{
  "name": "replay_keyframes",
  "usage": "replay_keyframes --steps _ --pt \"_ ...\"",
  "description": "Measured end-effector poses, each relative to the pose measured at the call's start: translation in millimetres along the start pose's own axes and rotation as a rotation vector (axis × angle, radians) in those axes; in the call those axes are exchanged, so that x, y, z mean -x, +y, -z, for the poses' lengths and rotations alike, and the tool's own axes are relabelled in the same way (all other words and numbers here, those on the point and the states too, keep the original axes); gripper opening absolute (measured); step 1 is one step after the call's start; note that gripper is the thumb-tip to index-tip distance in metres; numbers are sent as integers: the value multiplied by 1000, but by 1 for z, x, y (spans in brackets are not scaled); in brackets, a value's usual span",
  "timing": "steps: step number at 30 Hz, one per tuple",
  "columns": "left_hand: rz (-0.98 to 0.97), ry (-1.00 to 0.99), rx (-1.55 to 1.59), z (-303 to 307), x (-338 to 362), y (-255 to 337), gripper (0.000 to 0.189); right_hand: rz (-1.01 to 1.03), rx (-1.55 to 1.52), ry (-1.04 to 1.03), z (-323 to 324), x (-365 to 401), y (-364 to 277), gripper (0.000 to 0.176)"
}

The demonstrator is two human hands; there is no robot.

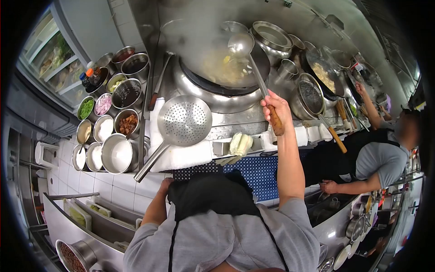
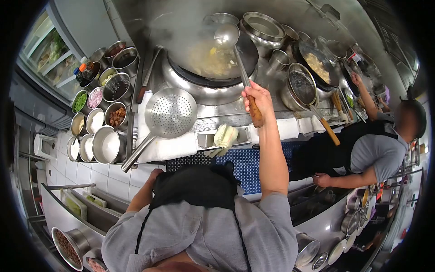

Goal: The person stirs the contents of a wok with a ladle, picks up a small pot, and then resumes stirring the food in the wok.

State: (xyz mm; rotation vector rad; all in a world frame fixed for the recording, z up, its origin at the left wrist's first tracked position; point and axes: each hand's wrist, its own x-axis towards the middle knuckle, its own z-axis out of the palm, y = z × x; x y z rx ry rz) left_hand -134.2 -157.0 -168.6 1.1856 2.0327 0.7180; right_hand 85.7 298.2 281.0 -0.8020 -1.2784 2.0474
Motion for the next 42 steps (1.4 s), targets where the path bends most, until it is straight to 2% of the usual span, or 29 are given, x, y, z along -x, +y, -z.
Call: replay_keyframes --steps 4,7,10,11,13,16,22,26,28,31,32,34,36,37,40,41,42 --pt "98 -6 55 7 5 7 29 102 268 -8 -4 7 5 54" --pt "206 -59 -192 -2 7 2 30 187 527 7 0 11 20 57" --pt "48 -153 -462 -9 7 -6 31 144 440 7 2 20 24 56" --pt "40 -158 -452 -11 4 -8 33 154 529 37 -1 24 28 57" --pt "31 -174 -431 -13 7 -12 37 156 502 14 4 30 31 57" --pt "308 -111 -160 -16 4 -7 45 106 520 16 2 46 18 58" --pt "367 -115 -178 -12 -6 6 50 -40 672 -19 10 61 -14 60" --pt "157 -197 -202 -1 -17 23 49 -44 743 -17 9 40 -16 61" --pt "3 -276 -178 22 -27 65 49 -44 730 27 7 25 -11 62" --pt "262 -346 92 75 -28 165 49 -19 646 81 2 1 -2 62" --pt "252 -366 180 86 -26 186 50 -1 606 88 1 -6 0 61" --pt "59 -354 254 132 -18 261 49 22 542 109 -6 -18 2 54" --pt "7 -346 413 165 -9 313 43 38 491 139 -14 -30 4 43" --pt "-98 -346 621 173 -6 329 36 47 478 125 -14 -41 6 33" --pt "-423 -265 886 225 21 401 24 4 420 148 -24 -66 11 30" --pt "-593 -240 901 238 28 417 15 17 384 133 -28 -72 15 21" --pt "-772 -157 878 250 37 438 16 23 339 146 -32 -77 19 18"
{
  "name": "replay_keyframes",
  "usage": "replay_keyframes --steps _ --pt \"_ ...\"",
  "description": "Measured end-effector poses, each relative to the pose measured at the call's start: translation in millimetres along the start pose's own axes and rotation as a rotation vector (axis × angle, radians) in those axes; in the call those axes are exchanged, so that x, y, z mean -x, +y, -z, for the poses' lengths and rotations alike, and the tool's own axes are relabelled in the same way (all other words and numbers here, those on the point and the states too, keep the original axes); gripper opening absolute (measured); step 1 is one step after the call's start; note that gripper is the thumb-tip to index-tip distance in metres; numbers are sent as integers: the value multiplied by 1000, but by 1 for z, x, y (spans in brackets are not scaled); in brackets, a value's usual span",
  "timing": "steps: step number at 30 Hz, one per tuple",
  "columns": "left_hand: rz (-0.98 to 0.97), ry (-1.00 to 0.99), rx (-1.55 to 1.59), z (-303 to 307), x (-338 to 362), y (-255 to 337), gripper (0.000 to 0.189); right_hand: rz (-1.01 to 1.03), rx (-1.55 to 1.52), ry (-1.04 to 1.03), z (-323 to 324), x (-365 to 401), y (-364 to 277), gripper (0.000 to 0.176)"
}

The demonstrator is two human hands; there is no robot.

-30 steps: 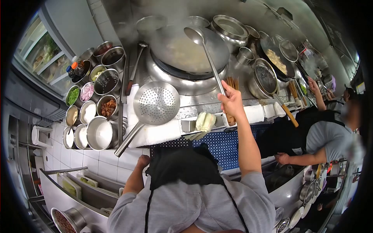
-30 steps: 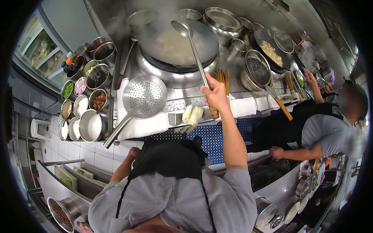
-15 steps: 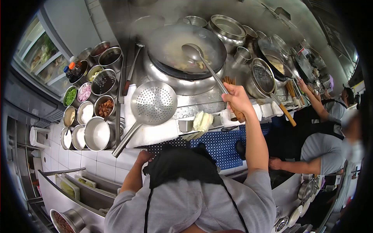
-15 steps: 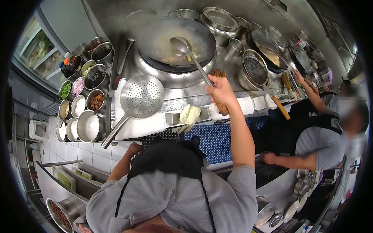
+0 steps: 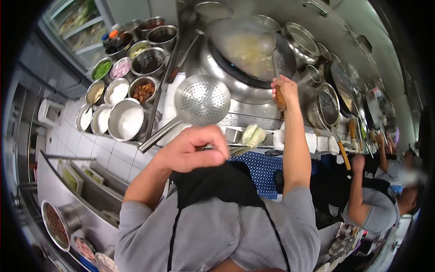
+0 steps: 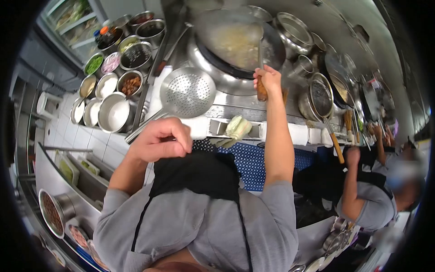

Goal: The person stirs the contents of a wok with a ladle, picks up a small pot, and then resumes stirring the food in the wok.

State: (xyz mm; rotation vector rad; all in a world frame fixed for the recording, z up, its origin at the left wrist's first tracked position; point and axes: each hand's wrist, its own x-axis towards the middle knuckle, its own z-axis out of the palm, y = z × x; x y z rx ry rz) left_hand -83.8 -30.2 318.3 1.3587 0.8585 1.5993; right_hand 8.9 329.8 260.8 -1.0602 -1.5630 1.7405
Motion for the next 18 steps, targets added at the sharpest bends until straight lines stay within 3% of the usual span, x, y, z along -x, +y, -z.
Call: replay_keyframes --steps 2,3,7,10,14,18 --pt "-283 -45 72 -24 -19 38 22 -139 -158 -39 1 -27 15 15" --pt "-431 -195 46 -26 -29 51 28 -189 -276 -149 3 -31 17 14" --pt "-708 -171 91 -48 -42 80 24 -449 -832 -400 6 -39 19 12" --pt "-801 -121 107 -56 -44 89 21 -572 -1047 -548 10 -31 16 12" --pt "-856 -73 95 -62 -47 95 18 -610 -1179 -585 13 -22 19 38" --pt "-870 -24 71 -64 -45 94 16 -654 -1316 -590 12 -14 22 50"
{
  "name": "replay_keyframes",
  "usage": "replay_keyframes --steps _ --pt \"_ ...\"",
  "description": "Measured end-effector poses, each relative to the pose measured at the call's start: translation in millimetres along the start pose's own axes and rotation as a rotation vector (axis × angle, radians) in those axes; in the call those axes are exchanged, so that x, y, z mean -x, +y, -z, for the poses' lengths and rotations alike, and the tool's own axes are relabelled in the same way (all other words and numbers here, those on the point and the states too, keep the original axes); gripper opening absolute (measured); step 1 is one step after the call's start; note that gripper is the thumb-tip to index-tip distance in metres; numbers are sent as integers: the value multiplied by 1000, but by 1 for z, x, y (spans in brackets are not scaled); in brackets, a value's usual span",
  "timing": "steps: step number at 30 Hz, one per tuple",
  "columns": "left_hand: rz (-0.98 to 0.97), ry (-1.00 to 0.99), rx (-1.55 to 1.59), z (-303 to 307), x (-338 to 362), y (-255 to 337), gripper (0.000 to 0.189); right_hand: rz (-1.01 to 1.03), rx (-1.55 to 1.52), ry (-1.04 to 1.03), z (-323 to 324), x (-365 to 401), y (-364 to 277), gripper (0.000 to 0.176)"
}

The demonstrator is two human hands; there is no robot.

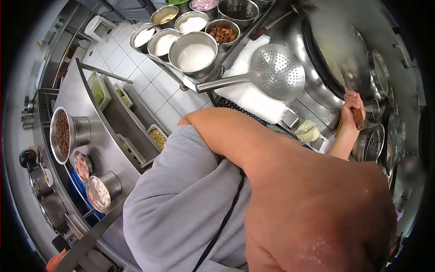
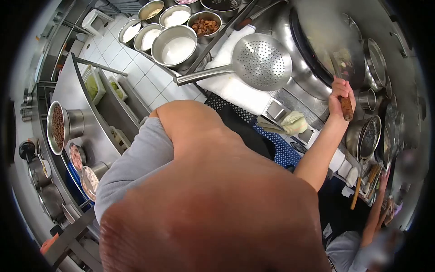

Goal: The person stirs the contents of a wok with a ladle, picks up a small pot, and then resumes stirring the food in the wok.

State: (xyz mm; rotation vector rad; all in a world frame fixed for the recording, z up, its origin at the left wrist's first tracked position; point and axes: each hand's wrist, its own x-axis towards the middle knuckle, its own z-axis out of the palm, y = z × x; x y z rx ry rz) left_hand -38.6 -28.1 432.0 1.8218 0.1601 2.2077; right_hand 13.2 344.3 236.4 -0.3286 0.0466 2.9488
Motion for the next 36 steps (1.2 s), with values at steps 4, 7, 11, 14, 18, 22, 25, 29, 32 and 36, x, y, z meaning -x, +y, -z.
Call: replay_keyframes --steps 4,7,11,14,18,22,25,29,32,36 --pt "6 29 -6 3 4 -4 16 7 -36 -21 -4 8 9 60" --pt "48 39 -13 11 12 -11 17 -4 -4 -56 -4 13 5 62" --pt "333 18 -91 27 60 -42 19 113 121 21 -19 29 28 46" --pt "860 -58 -162 32 125 -70 15 167 271 108 -17 38 26 35" --pt "1304 -165 -156 59 248 -102 16 217 443 134 -18 50 25 18" --pt "1502 -120 -349 99 332 -111 19 411 687 218 -30 59 35 16" --pt "1618 -215 -351 120 411 -107 22 474 947 288 -42 63 39 35" --pt "1852 -377 -654 146 485 -85 30 592 1255 385 -48 70 53 48" --pt "1621 -917 -898 165 538 -62 41 596 1406 428 -57 77 59 64" --pt "2230 -270 -1026 157 515 -23 54 549 1526 479 -61 97 68 61"
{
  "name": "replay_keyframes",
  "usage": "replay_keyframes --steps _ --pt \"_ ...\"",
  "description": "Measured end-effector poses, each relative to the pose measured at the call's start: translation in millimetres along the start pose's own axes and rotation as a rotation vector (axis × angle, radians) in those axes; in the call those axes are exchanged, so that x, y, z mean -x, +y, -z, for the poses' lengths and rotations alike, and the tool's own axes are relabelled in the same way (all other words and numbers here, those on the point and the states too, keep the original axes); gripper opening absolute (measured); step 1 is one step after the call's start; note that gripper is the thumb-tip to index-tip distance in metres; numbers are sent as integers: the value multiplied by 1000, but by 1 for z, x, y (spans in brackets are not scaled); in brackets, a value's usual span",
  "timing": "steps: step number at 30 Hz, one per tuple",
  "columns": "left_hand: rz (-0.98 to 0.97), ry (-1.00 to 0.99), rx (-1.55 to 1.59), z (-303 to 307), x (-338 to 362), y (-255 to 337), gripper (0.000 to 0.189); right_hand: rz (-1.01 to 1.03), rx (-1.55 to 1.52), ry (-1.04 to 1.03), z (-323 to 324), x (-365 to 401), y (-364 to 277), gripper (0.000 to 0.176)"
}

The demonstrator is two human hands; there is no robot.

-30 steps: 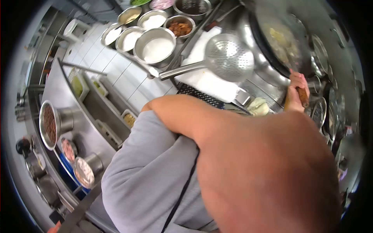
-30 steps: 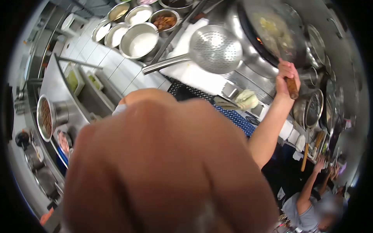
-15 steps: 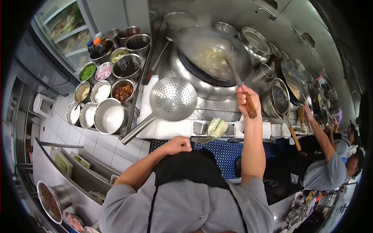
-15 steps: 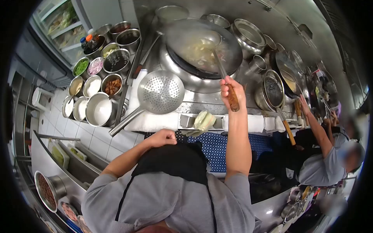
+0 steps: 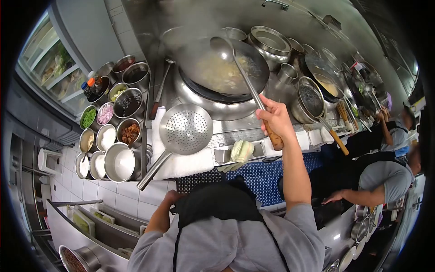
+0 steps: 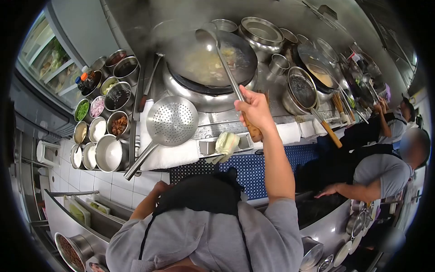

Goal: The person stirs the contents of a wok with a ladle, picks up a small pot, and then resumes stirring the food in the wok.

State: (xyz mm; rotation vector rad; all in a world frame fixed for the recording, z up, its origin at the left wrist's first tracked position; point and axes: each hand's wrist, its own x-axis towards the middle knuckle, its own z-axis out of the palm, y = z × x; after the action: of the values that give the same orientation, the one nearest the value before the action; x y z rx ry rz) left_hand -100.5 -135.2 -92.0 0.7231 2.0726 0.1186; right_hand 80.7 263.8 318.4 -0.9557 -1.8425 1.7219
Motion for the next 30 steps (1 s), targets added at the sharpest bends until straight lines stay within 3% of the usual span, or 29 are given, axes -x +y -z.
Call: replay_keyframes --steps 4,7,10,13,20,26,30 --pt "164 -26 286 8 11 -16 56 -60 115 -55 14 18 -5 60" --pt "47 0 135 -7 -6 -31 50 -98 210 -101 21 17 -9 55" --pt "-256 75 -245 -30 -38 -42 38 -111 323 -119 23 6 -8 54" --pt "-274 168 -38 -32 -51 -35 29 -78 456 -66 23 -19 8 54" --pt "-343 254 28 -23 -49 -10 27 31 665 138 3 -67 22 50" --pt "-257 211 77 -30 -25 -27 28 56 648 116 -9 -104 15 25" --pt "-169 132 60 -46 -24 -54 29 -105 199 -1 -7 -112 14 26"
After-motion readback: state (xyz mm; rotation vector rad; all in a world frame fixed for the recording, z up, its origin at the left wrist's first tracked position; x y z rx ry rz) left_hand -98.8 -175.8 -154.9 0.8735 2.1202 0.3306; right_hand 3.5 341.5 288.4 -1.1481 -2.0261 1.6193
